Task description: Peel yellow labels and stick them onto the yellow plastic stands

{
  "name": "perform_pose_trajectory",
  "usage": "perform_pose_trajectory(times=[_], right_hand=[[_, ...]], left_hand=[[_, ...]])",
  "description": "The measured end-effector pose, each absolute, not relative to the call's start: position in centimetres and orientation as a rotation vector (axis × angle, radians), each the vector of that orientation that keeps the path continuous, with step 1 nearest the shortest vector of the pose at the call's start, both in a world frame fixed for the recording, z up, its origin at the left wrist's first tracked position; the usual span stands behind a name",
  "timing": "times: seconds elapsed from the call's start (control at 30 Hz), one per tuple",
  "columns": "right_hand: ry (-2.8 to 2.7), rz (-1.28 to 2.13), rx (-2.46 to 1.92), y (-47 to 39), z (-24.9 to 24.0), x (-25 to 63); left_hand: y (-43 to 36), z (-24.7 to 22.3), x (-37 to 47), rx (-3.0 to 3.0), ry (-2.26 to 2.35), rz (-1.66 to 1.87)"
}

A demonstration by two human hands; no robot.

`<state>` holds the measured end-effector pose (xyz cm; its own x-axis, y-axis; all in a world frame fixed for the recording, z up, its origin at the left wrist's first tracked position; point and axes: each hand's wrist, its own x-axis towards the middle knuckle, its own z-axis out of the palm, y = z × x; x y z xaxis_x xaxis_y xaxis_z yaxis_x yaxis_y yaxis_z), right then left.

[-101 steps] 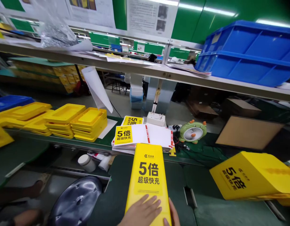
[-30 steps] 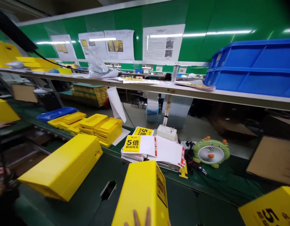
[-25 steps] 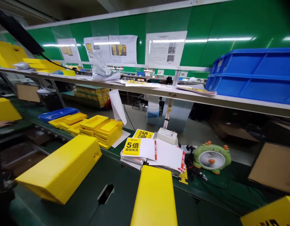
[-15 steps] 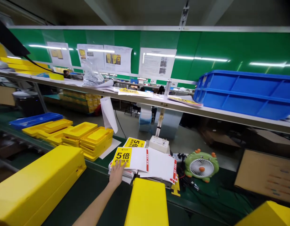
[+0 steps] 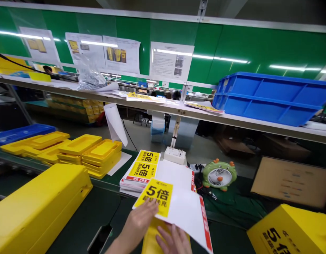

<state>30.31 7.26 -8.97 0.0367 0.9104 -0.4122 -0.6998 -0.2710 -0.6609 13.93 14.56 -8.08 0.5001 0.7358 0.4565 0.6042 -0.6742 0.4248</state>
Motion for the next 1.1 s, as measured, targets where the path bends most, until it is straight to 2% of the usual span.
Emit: perform_pose_trajectory(times=[0.2, 0.33, 0.47, 0.6, 0.77, 0.87, 0.97, 1.1], right_hand=[[-0.231, 1.534, -0.996, 6.5, -6.9, 28.9], [-0.294, 1.461, -0.957, 5.0, -5.1, 28.4], [-0.590, 1.271, -1.220, 4.1, -3.9, 28.9], [-0.863, 1.151, -1.334, 3.6, -3.6, 30.6], [-1.128, 1.290, -1.211, 4.1, -3.5, 33.1], [-1.002, 1.400, -1.165, 6.5, -5.6, 36.8], [-0.693, 1.421, -1.156, 10.5, -10.2, 42.6], [-0.323, 1.247, -1.227, 17.0, -16.9, 48.2]], left_hand=[[7.3, -5.2, 16.1, 1.911, 1.262, 0.881], [6.2, -3.5, 17.3, 1.516, 1.436, 1.041], [5.7, -2.0, 17.6, 1.655, 1.396, 1.096], [5.4, -0.3, 17.8, 1.622, 1.230, 0.958], [6.9, -0.7, 17.5, 1.364, 1.164, 0.900], [9.2, -1.5, 15.0, 0.923, 1.160, 1.078], [10.8, -2.0, 10.2, 0.468, 1.186, 1.294], [9.5, -3.5, 2.6, 0.208, 1.323, 1.633]])
